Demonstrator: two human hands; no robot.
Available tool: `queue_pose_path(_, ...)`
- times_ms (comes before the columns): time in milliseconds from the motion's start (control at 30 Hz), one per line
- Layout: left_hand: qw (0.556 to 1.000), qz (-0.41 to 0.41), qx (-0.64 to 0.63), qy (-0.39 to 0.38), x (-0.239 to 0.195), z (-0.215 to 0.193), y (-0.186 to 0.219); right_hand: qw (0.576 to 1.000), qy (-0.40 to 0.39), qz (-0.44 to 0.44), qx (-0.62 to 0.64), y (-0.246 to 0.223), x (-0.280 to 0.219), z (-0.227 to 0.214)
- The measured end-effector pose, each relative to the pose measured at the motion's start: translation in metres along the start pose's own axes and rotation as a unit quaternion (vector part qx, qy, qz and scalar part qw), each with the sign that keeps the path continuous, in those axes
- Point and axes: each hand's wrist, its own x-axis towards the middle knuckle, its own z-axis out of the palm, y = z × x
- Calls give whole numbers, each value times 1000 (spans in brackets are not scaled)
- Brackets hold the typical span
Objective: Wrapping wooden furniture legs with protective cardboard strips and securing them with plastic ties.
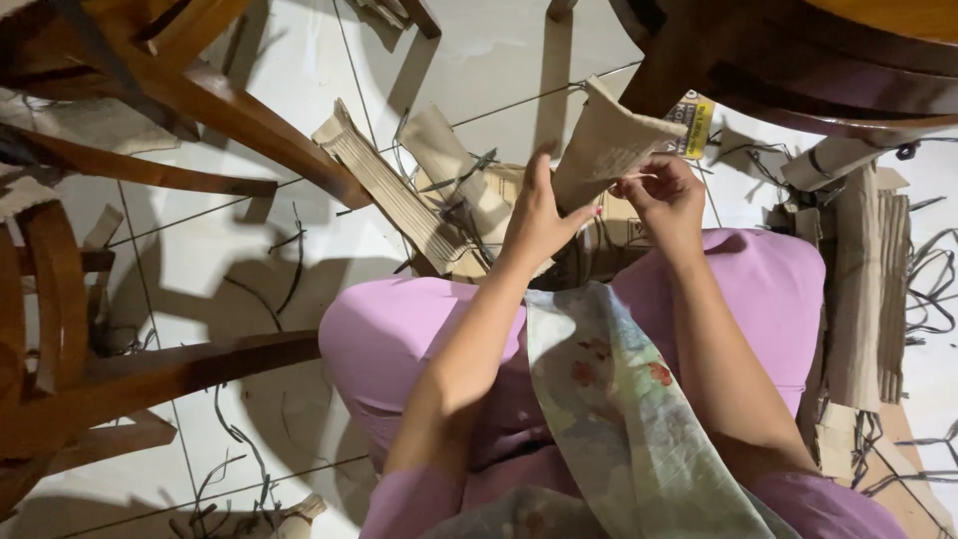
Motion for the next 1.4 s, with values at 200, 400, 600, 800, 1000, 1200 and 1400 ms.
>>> queue_pose_path(200,1000,4,5,30,12,11,-7,876,-147,218,-404,56,-5,-14)
queue_pose_path(400,998,11,7,63,19,21,-29,683,-323,69,-652,121,-19,39)
queue_pose_path(600,998,5,-3,64,16,17,-30,651,-376,-79,-655,132,-19,43)
queue_pose_path(800,999,6,-4,42,19,35,-48,774,-316,-130,-534,111,-7,13)
queue_pose_path(1000,1000,7,-8,16,25,32,-25,878,-215,17,-428,113,-26,18)
queue_pose_path(1200,998,39,-41,39,40,47,-46,937,-99,22,-335,-21,-36,7)
queue_pose_path(1400,999,-2,-46,-7,35,26,-29,991,-23,82,-107,-58,-14,2)
